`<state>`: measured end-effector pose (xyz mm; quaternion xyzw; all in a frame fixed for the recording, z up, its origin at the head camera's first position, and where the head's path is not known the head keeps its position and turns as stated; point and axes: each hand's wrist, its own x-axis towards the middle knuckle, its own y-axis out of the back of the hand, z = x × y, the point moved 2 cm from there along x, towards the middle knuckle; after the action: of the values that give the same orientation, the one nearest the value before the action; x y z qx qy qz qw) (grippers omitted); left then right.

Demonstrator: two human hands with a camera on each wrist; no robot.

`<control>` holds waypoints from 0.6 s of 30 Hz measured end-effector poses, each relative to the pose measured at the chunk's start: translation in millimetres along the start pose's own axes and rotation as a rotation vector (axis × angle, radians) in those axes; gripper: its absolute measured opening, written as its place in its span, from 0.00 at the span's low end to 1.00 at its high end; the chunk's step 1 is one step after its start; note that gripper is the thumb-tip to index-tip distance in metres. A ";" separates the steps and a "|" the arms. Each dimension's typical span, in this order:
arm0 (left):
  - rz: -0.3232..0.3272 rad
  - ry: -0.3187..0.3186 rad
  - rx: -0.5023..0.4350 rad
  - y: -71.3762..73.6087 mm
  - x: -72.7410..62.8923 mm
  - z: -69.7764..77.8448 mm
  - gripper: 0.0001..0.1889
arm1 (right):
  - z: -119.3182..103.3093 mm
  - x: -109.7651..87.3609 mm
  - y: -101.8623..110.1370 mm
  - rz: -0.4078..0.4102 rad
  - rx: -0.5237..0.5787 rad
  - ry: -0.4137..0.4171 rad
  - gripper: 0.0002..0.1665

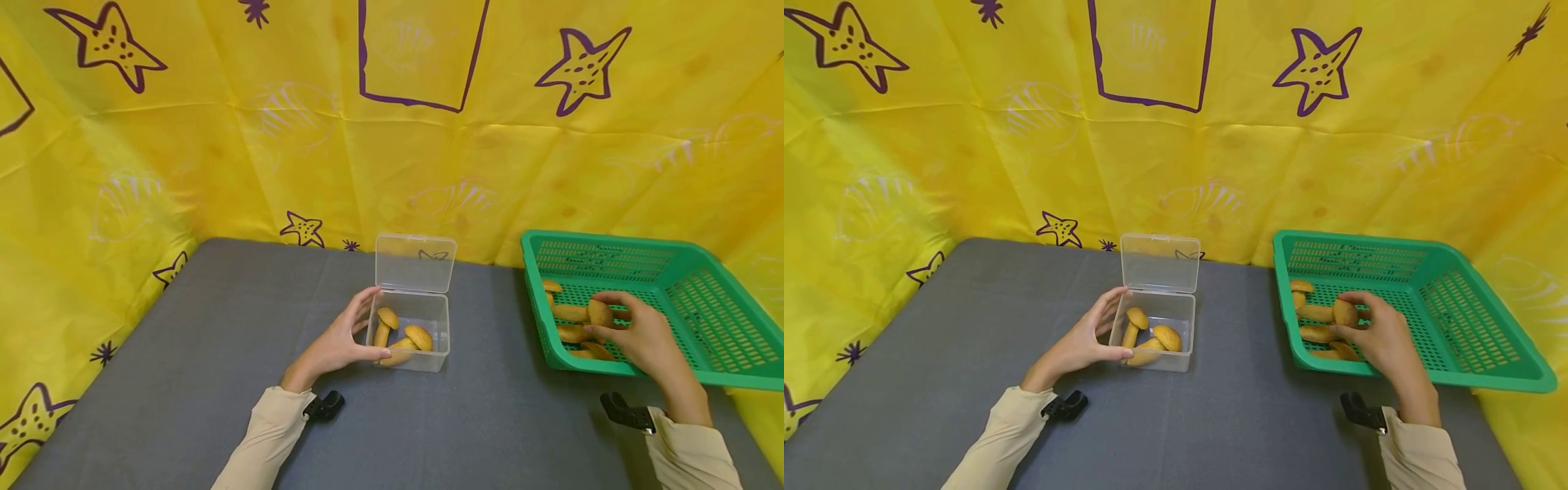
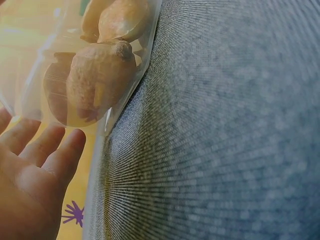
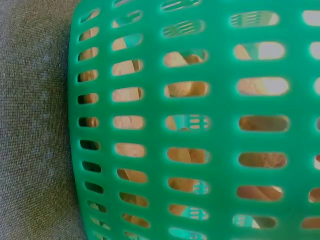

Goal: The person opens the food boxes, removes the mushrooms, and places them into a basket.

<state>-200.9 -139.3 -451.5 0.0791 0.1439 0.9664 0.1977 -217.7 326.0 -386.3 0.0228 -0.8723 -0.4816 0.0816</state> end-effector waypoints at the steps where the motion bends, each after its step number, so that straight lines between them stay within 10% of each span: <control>1: 0.000 0.001 0.000 0.1 0.0 0.0 0.55 | 0.4 0.7 -0.7 -0.011 0.003 0.001 0.34; 18: -0.002 0.011 0.001 -0.1 -0.7 1.3 0.56 | -2.3 0.5 -5.0 -0.126 -0.015 -0.006 0.34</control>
<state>-199.9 -139.2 -450.3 0.0736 0.1457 0.9666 0.1976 -218.0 321.3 -389.2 0.0756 -0.8658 -0.4922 0.0488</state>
